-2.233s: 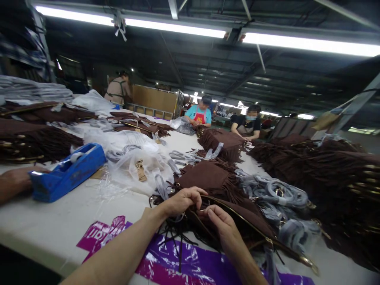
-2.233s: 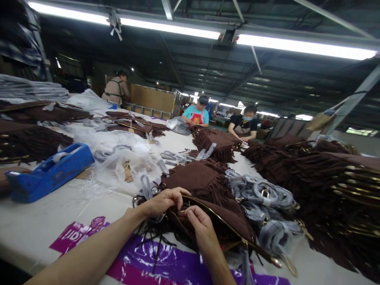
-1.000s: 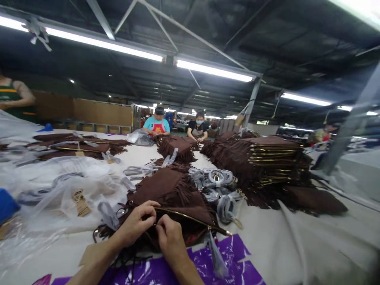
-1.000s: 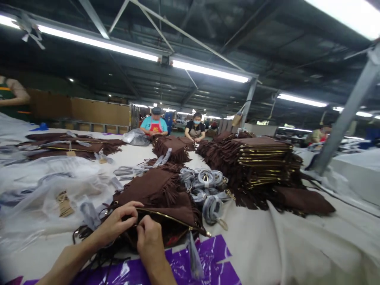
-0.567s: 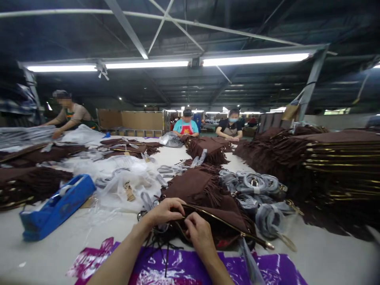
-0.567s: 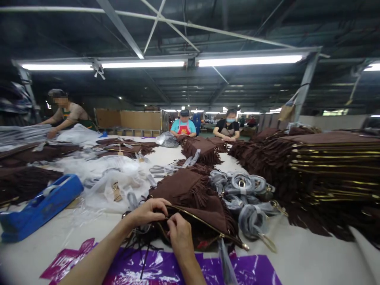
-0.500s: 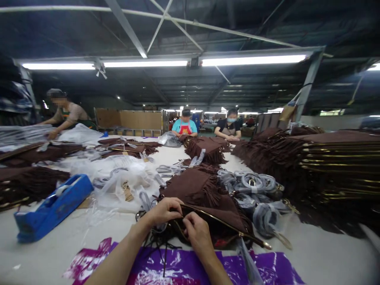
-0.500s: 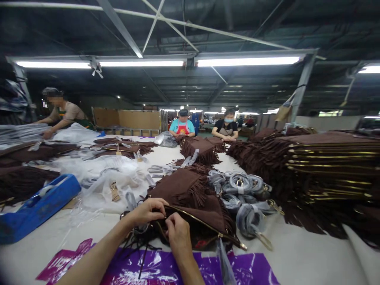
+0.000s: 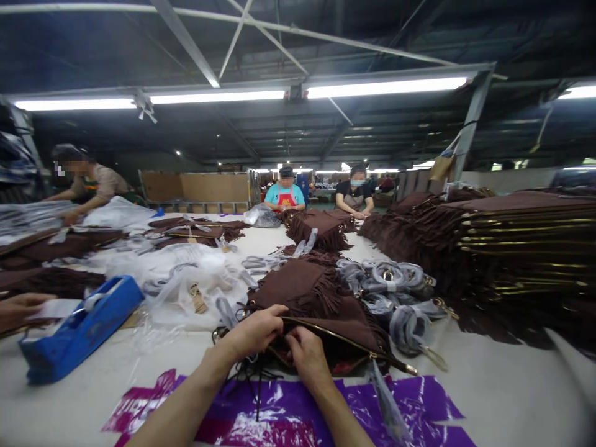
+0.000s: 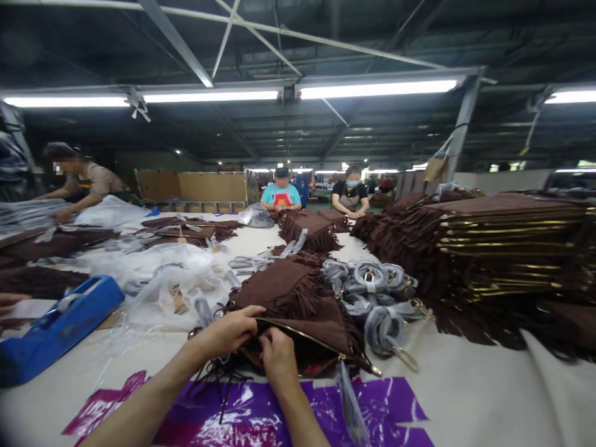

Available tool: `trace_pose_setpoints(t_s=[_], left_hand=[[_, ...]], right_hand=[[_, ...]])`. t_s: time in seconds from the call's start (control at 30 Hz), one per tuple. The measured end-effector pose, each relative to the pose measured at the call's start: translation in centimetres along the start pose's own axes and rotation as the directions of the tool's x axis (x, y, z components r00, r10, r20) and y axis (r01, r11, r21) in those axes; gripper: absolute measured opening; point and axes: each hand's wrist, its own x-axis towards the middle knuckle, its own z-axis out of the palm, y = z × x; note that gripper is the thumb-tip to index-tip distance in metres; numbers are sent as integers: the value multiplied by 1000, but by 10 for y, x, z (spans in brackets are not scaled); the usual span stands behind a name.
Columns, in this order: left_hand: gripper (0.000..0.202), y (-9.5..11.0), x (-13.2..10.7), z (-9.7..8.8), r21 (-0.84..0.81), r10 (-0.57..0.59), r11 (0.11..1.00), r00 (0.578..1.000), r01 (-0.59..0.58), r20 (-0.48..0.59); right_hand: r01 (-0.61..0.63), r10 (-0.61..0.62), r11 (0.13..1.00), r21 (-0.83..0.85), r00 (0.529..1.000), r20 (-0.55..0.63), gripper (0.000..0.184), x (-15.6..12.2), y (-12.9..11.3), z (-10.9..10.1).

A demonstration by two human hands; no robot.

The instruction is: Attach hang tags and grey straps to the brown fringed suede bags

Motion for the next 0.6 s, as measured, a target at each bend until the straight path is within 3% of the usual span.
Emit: trace_pose_setpoints(t_s=[0.13,0.23,0.4,0.5,0.6], left_hand=[[14,8,2,2,66,-41,997,999,41,7],[14,14,2,-1,19,-4,1000,999,4,-37],[15,31,7,-24,-139,34,988,982,-60,-184],[14,49,29,-43,-52,87,994,988,-94,-126],[11,88,77,-47,30,171,985,985,-172,31]], right_hand=[[37,-38,999,-14,999,-13,19,-3,-5,-2],[78,-79,997,-29,996,-32,16,-5,-14,-8],[316,-315,949,-11,938,-147,15,-4,-31,-15],[342,-335,940,-13,913,-233,19,3,-30,-13],[274,-283,959,-69,932,-228,20,7,-25,-9]])
